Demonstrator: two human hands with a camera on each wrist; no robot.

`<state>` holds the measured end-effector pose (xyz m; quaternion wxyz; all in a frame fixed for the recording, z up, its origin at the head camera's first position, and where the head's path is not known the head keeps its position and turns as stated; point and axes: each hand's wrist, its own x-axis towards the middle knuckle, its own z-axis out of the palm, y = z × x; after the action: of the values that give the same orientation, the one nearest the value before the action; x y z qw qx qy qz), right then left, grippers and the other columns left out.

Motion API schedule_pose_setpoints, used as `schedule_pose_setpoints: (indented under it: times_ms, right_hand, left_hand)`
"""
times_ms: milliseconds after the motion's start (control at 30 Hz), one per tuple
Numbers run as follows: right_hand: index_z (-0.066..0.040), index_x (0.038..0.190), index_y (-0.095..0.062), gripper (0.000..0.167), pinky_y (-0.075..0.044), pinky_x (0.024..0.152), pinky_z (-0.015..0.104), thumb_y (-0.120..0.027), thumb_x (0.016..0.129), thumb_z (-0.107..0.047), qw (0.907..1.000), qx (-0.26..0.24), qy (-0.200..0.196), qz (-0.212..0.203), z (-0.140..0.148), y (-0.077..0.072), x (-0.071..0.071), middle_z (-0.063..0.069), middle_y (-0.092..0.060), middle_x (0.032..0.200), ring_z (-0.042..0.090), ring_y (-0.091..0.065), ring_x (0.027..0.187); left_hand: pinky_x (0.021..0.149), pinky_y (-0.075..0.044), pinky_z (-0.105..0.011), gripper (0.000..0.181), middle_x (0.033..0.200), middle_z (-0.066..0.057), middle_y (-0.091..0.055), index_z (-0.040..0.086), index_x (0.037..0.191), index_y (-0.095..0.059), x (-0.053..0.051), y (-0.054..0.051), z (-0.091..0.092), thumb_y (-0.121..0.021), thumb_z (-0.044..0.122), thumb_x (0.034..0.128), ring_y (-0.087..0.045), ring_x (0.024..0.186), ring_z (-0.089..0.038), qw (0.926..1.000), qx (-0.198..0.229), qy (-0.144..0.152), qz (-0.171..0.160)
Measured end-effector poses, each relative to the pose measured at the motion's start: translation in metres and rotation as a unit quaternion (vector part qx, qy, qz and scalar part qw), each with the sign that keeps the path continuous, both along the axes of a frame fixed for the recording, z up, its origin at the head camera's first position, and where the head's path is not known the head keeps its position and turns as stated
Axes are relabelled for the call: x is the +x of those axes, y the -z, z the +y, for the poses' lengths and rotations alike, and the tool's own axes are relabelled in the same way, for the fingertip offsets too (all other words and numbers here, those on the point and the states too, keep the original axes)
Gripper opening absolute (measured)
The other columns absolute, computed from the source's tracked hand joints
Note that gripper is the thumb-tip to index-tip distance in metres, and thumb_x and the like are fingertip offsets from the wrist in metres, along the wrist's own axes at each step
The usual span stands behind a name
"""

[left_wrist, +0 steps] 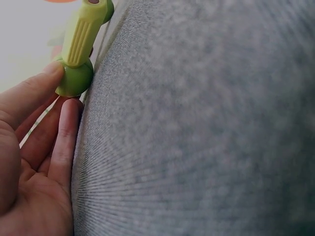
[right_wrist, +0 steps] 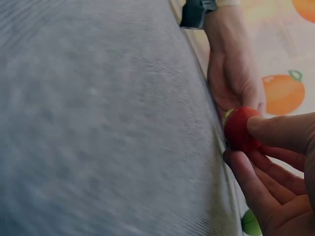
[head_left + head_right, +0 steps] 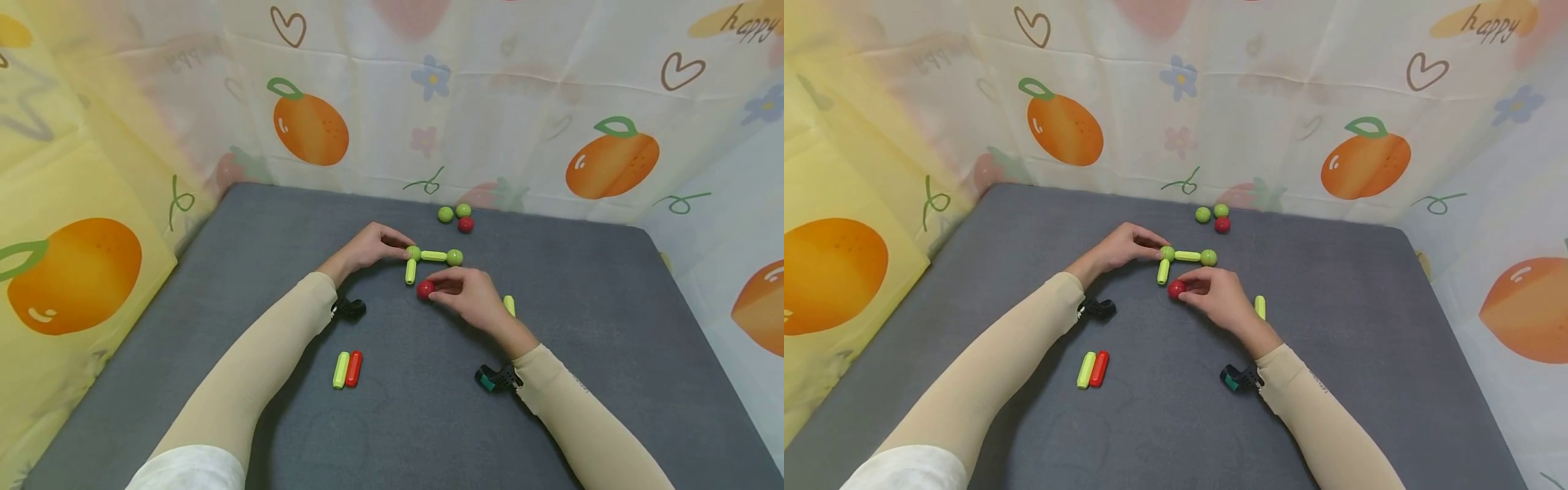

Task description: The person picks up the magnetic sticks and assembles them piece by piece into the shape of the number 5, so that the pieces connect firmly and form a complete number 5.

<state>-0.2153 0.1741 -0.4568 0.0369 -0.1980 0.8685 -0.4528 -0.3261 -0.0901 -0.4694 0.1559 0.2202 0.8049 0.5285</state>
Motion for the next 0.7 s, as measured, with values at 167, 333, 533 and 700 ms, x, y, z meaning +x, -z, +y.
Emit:
schedule_pose_setpoints:
  times_ms: [167,333,533,700]
  right_hand:
    - [-0.006,0.122,-0.082,0.027,-0.062,0.089,0.040,-0.087,0.095,-0.010,0.9999,0.009,-0.001,0.007,-0.007,0.002,0.003,0.006,-0.080,0.110,0.019,-0.079,0.099]
    - [-0.009,0.121,-0.082,0.027,-0.062,0.088,0.041,-0.088,0.095,-0.013,0.9993,0.030,-0.002,0.025,-0.011,0.004,0.002,0.001,-0.080,0.108,0.014,-0.077,0.095]
    - [-0.010,0.122,-0.081,0.028,-0.062,0.086,0.038,-0.088,0.095,-0.015,0.9983,0.036,-0.017,0.042,-0.018,0.006,0.002,-0.001,-0.078,0.108,0.011,-0.076,0.093]
    - [-0.011,0.121,-0.081,0.028,-0.062,0.083,0.035,-0.088,0.095,-0.015,0.9958,0.050,-0.028,0.071,-0.023,0.005,0.002,-0.002,-0.076,0.107,0.010,-0.074,0.091]
  left_hand:
    - [0.104,-0.054,-0.041,0.028,0.122,-0.005,-0.079,0.007,0.127,-0.082,-0.001,0.001,0.000,-0.082,0.013,0.1000,-0.070,0.119,-0.020,1.0000,0.000,0.003,0.005]
    - [0.104,-0.054,-0.042,0.029,0.123,-0.005,-0.079,0.007,0.128,-0.081,-0.001,-0.001,-0.001,-0.082,0.014,0.1003,-0.070,0.120,-0.021,1.0000,-0.004,0.005,0.006]
    - [0.104,-0.054,-0.043,0.029,0.123,-0.005,-0.079,0.008,0.128,-0.081,-0.001,-0.002,-0.001,-0.082,0.015,0.1002,-0.070,0.119,-0.022,0.9999,-0.007,0.006,0.006]
    - [0.104,-0.054,-0.043,0.029,0.122,-0.005,-0.079,0.008,0.128,-0.081,-0.001,0.000,0.000,-0.082,0.016,0.1002,-0.070,0.119,-0.022,0.9999,-0.007,0.005,0.007]
